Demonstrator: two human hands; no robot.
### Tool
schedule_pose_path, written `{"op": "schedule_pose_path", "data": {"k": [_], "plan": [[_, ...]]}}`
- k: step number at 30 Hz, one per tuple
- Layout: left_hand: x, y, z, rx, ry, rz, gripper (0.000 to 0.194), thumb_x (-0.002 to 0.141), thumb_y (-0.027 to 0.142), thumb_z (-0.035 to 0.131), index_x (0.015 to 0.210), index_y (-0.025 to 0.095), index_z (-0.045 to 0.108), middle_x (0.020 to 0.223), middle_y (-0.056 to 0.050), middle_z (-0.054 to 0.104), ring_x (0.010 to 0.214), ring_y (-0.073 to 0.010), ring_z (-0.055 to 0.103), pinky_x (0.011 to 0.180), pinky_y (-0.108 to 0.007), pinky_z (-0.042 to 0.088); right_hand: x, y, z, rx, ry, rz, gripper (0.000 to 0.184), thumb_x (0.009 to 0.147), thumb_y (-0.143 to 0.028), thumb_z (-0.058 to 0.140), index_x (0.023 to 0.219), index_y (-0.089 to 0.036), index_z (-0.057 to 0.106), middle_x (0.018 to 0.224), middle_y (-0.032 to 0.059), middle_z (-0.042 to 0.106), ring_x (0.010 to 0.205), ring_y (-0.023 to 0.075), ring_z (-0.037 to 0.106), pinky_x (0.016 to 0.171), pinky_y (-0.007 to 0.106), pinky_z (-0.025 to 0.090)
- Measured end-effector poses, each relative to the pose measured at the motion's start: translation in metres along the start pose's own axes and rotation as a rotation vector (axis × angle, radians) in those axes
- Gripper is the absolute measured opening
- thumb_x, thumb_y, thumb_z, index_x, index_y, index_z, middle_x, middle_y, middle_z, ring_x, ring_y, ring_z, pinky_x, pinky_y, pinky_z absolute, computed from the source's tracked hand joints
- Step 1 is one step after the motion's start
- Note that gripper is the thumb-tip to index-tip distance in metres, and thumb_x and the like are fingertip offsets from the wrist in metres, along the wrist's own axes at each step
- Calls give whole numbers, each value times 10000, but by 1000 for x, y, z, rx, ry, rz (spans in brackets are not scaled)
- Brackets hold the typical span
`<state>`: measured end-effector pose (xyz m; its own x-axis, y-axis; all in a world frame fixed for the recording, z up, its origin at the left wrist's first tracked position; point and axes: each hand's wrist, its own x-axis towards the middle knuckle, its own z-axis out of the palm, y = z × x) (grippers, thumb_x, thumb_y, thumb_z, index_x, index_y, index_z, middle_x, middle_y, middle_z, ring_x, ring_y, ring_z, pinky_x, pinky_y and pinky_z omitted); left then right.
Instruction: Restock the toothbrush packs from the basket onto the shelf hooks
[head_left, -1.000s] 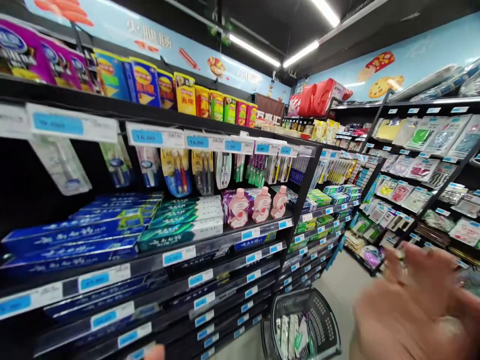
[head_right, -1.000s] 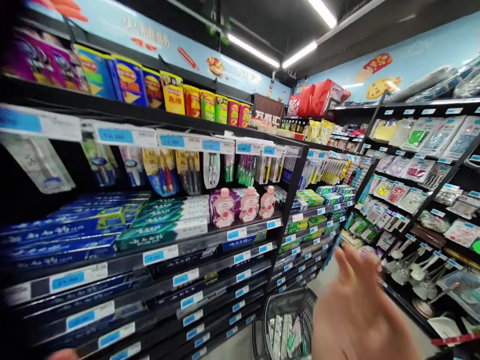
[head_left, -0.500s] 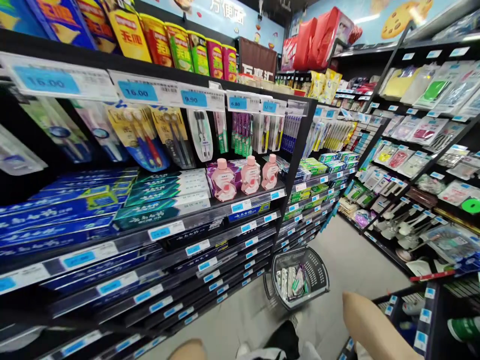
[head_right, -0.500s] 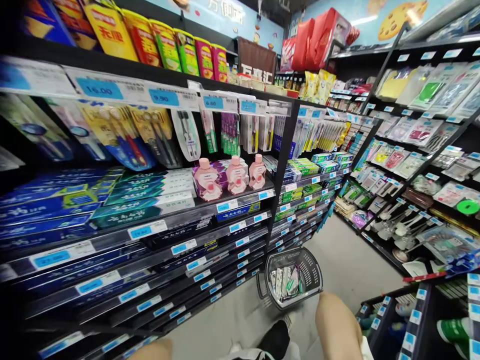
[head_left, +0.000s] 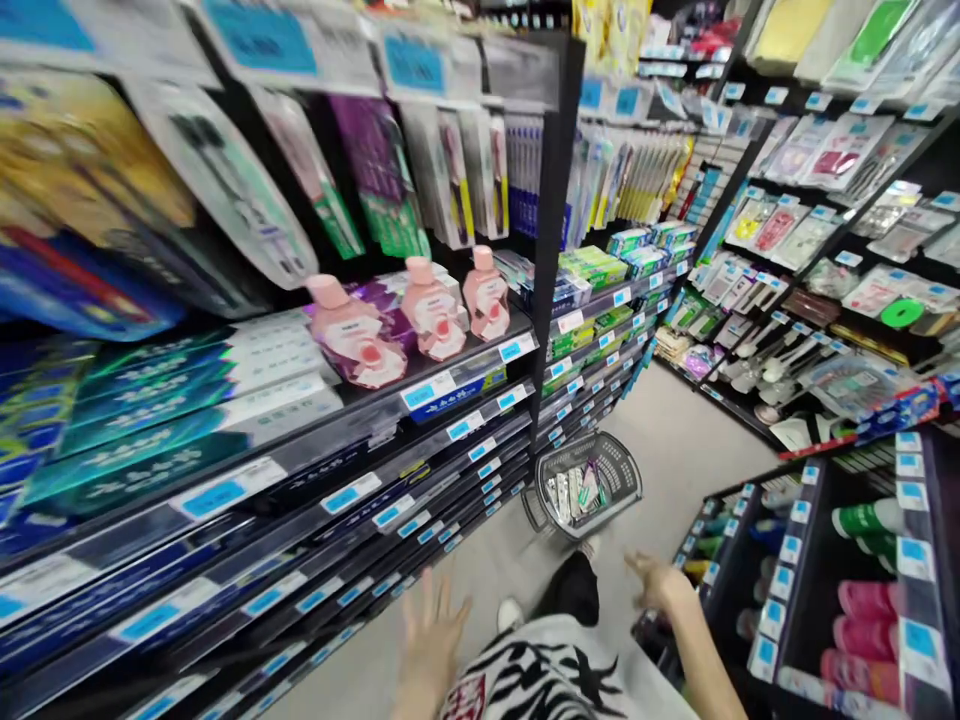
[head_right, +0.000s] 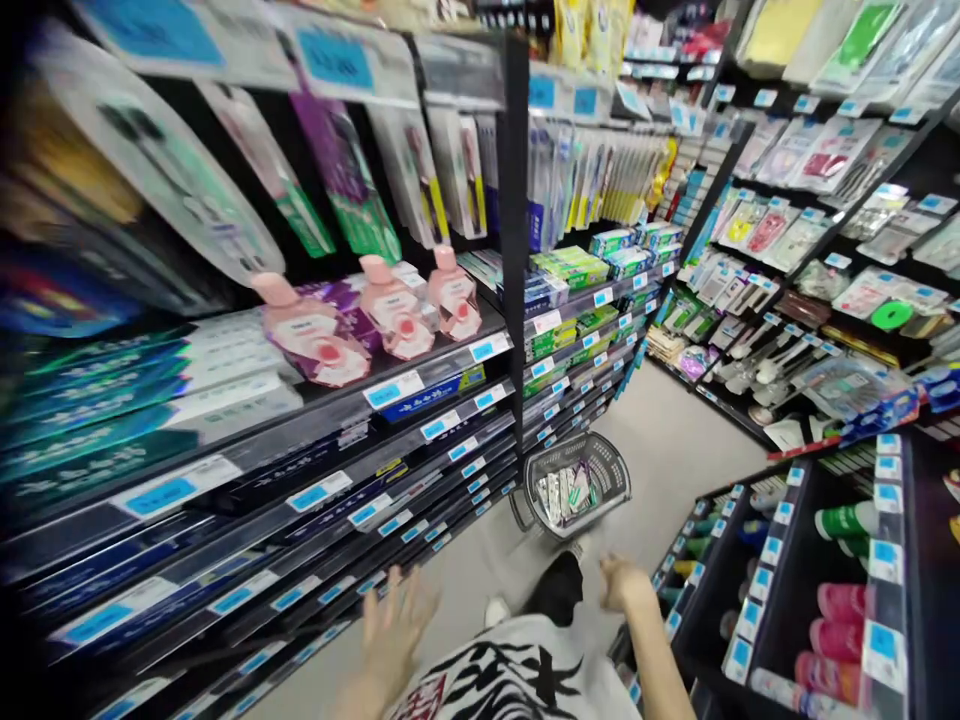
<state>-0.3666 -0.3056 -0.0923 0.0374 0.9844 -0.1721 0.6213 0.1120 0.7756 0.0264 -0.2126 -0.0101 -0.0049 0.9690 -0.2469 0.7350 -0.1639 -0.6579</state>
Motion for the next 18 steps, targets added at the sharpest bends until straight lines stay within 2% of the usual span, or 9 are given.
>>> {"op": "schedule_pose_path", "data": {"k": [2,4,6,8,10,12,15,18], "plan": [[-28,-20,21,152,-140,-131,426,889,308,566,1275,181,691,1540,-197,478,1483,-431,336,1206,-680,185,-15,44,25,-66,-165,184,371,760,-475,727,1026,-217,743,977,139,762,937,319,743,853,422,577],[-49,-35,37,383,-237,-224,505,927,225,430,1388,138,617,1582,-195,415,1507,-418,283,1218,-660,178,-33,80,49,-62,-209,276,366,792,-397,665,1084,-184,724,1025,158,761,951,310,743,882,409,561],[-56,-40,45,594,-283,-228,544,949,169,346,1452,130,551,1604,-172,388,1525,-386,255,1238,-612,181,-46,104,70,-68,-242,337,397,812,-322,615,1162,-152,691,1118,182,742,1046,309,719,956,409,519],[-46,-35,47,674,-282,-166,537,964,168,339,1460,139,541,1616,-157,375,1537,-376,227,1246,-595,175,-48,119,87,-74,-284,371,371,781,-275,641,1115,-127,704,1104,198,740,1085,336,698,976,418,495],[-23,-25,46,640,-261,-99,523,986,208,332,1461,127,534,1622,-166,361,1542,-380,208,1244,-597,180,-41,126,100,-58,-331,364,311,777,-262,659,1053,-135,723,1078,180,748,1076,336,696,958,395,495],[4,-13,43,578,-236,-46,521,1007,266,314,1454,115,536,1619,-172,360,1544,-384,192,1244,-599,180,-28,130,109,-21,-354,321,297,828,-279,627,1079,-151,722,1119,151,743,1061,303,697,946,361,498],[35,-1,43,516,-217,-1,529,1020,337,307,1438,118,546,1582,-164,414,1533,-364,226,1245,-584,198,-5,135,115,31,-341,262,356,909,-300,539,1198,-145,678,1220,138,710,1095,270,677,992,353,479],[44,-1,54,534,-268,0,524,1014,338,318,1423,115,558,1544,-172,462,1509,-356,283,1239,-577,212,12,143,115,55,-315,251,404,935,-318,499,1259,-123,639,1270,153,678,1139,269,651,1035,366,454]]}}
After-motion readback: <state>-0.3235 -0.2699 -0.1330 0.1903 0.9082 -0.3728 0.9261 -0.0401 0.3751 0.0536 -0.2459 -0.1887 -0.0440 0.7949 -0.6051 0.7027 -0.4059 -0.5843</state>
